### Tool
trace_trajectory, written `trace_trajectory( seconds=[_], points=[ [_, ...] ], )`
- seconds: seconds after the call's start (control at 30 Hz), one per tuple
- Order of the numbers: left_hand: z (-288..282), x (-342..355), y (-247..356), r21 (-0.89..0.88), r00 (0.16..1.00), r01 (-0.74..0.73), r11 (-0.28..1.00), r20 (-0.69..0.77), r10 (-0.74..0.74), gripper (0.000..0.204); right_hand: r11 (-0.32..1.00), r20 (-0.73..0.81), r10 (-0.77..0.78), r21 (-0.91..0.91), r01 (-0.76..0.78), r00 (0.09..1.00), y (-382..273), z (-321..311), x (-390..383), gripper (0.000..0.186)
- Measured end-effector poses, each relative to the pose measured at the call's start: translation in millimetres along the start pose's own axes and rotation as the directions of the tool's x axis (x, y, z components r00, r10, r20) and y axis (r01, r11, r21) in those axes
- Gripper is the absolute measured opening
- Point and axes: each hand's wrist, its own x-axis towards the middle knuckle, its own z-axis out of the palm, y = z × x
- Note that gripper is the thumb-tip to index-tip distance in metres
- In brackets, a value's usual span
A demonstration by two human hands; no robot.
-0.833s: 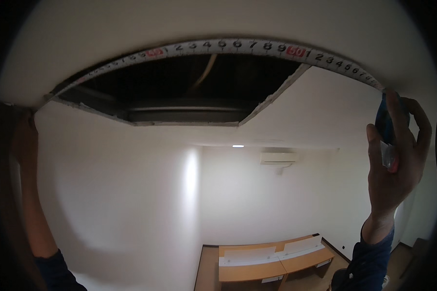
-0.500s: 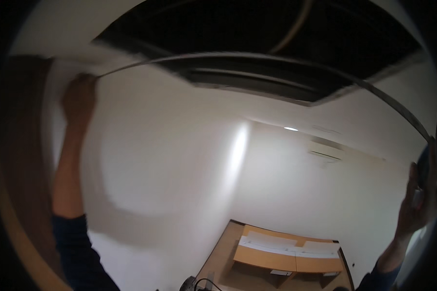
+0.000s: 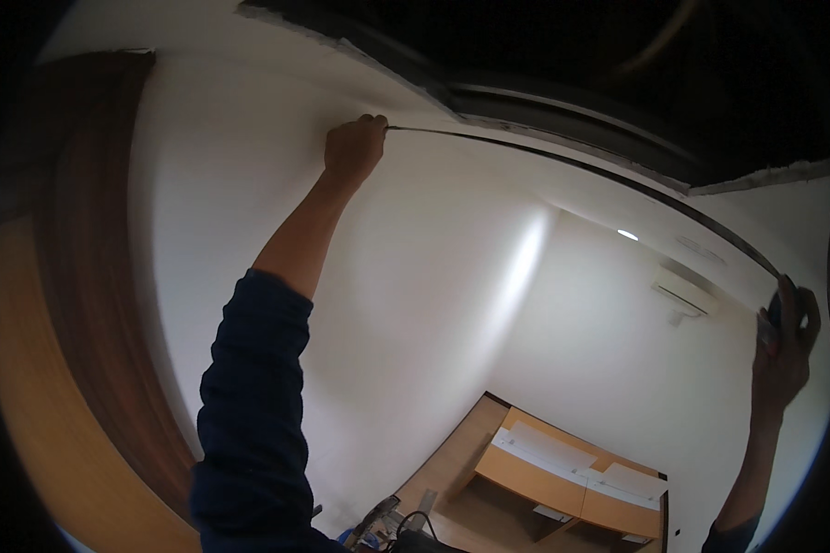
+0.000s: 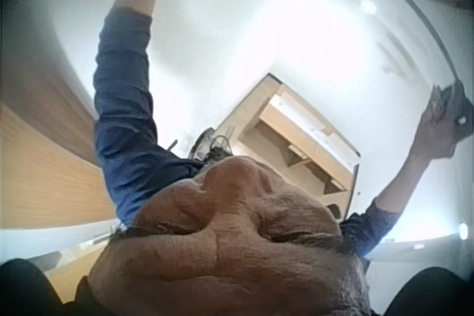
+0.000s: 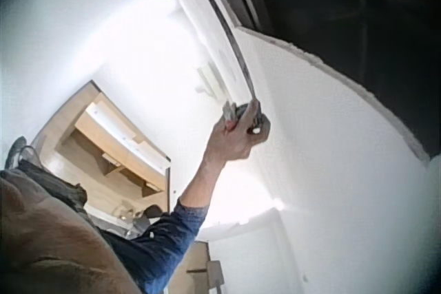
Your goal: The person measures and marks a rectangular area on the ceiling using a metal ruler and a utility knife. They then cut along the marked lines to create an opening in the ceiling panel. The person also uses a tape measure to verify dimensions during the process.
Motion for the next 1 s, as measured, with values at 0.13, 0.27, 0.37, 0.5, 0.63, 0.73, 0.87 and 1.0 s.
trace_trajectory(
  seconds=[0.13, 0.27, 0.37, 0.5, 0.63, 0.73, 0.87, 1.0],
  points=[
    [22.1, 14.3, -29.1, 0.139, 0.998, 0.04, 0.989, -0.048, -0.033, 0.018, 0.991, 0.069, 0.106, 0.07, -0.11, 0.992, -29.0, 43.1, -2.7, 0.047],
    [35.5, 24.6, -25.2, 0.128, 0.995, -0.032, 0.991, -0.086, 0.043, 0.016, 0.982, 0.063, 0.124, 0.135, -0.132, 0.99, -47.1, 58.2, -6.0, 0.055],
    [39.7, 26.9, -20.9, 0.183, 1.0, -0.018, 0.983, -0.006, 0.02, 0.018, 0.98, 0.028, 0.123, 0.153, -0.126, 0.992, -48.6, 76.7, -9.6, 0.062],
    [45.4, 29.5, -24.0, 0.194, 0.998, 0.007, 0.981, -0.055, 0.003, 0.021, 0.982, 0.08, 0.166, 0.077, -0.172, 0.983, -37.6, 87.6, -11.1, 0.066],
    [37.0, 28.3, -2.0, 0.193, 0.998, 0.047, 0.98, -0.044, -0.039, 0.018, 0.99, 0.093, 0.104, 0.083, -0.112, 0.99, -21.2, 110.5, -17.0, 0.064],
    [36.1, 27.6, 5.3, 0.128, 0.995, 0.042, 0.991, -0.099, -0.03, 0.016, 0.984, 0.135, 0.134, 0.1, -0.148, 0.982, -17.5, 120.6, -16.5, 0.061],
    [43.3, 34.6, 3.0, 0.218, 0.996, 0.069, 0.973, -0.064, -0.057, 0.015, 0.997, 0.073, 0.055, 0.049, -0.059, 0.996, -15.4, 129.9, -3.9, 0.06],
    [52.4, 34.4, 0.1, 0.233, 0.996, 0.053, 0.971, -0.088, -0.034, 0.013, 0.996, -0.053, -0.086, 0.034, 0.088, 0.995, -16.3, 127.3, 8.6, 0.051]
  ],
)
